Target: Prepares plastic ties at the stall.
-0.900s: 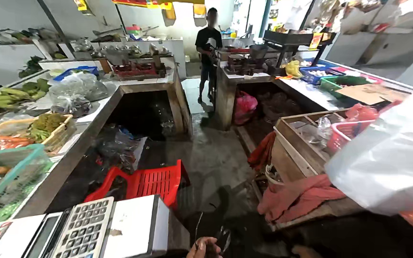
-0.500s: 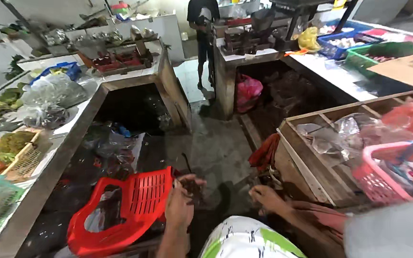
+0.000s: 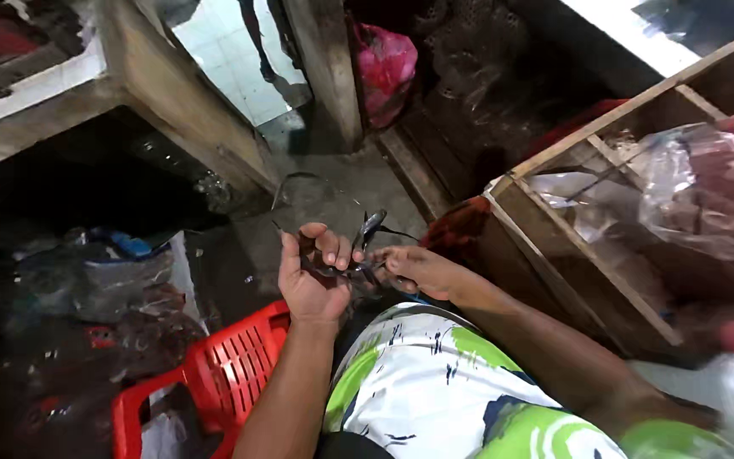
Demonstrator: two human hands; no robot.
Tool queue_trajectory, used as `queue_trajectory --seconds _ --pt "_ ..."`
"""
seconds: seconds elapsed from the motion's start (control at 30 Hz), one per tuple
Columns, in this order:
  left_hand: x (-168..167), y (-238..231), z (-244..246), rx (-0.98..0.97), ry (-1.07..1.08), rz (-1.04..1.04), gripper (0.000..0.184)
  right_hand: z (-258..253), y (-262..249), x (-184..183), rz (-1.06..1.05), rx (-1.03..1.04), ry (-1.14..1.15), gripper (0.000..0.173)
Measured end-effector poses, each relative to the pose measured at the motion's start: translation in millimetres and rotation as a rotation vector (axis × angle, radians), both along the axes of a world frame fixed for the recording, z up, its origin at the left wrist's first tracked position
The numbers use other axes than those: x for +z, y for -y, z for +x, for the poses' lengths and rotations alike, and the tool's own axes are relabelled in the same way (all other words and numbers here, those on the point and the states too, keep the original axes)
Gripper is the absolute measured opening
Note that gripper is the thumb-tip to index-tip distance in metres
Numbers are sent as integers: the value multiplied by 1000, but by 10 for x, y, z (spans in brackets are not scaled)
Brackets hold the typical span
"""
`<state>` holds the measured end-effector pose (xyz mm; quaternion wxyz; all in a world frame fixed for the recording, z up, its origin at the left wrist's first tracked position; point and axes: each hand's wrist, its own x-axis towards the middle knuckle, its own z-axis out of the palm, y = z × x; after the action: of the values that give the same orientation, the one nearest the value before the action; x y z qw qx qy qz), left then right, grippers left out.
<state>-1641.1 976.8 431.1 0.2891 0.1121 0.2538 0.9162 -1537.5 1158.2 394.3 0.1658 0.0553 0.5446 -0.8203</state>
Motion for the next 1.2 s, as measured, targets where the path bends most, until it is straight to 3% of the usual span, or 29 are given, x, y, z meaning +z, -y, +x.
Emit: queue_trajectory --seconds 0.13,0.23,0.3,0.37,0.43,0.5,0.57,0.7,0.8,0.9,1.07,1.2 --pt "-11 -123 -972 -74 9 -13 56 -887 18 59 -4 -170 26 33" --pt "-2 -131 -1709 31 56 -175 57 -1548 -110 131 39 -405 121 33" --pt "-33 -88 -2096 70 94 -463 56 -1932 -210 128 18 -529 140 34" --pt "-144 37 -2358 -89 -18 -895 51 -2250 -314 106 60 -626 130 31" --pt "-237 196 -2565 -398 -325 -1291 62 -2537 -382 59 282 -740 90 28" --pt "-393 221 -2779 -462 -641 -1485 53 -2813 -453 -50 553 -803 -8 26" --pt "-404 139 -2949 -313 -784 -1427 32 -3053 -512 -111 725 -769 -78 23" --pt "-221 -284 -3315 -80 -817 -1089 11 -3527 -570 -69 790 -617 -139 22" --pt "-214 -662 -3710 -48 -850 -1083 14 -3977 -744 -52 758 -566 -213 20" --pt "-170 -1016 -4101 -88 -745 -1179 31 -4437 -1069 50 752 -472 -259 21" --pt "-16 -1583 -4675 250 -485 -967 16 -5165 -1599 293 787 -236 -386 24" --pt "25 -1906 -5096 382 -418 -954 13 -5651 -1916 288 521 -116 -474 34"
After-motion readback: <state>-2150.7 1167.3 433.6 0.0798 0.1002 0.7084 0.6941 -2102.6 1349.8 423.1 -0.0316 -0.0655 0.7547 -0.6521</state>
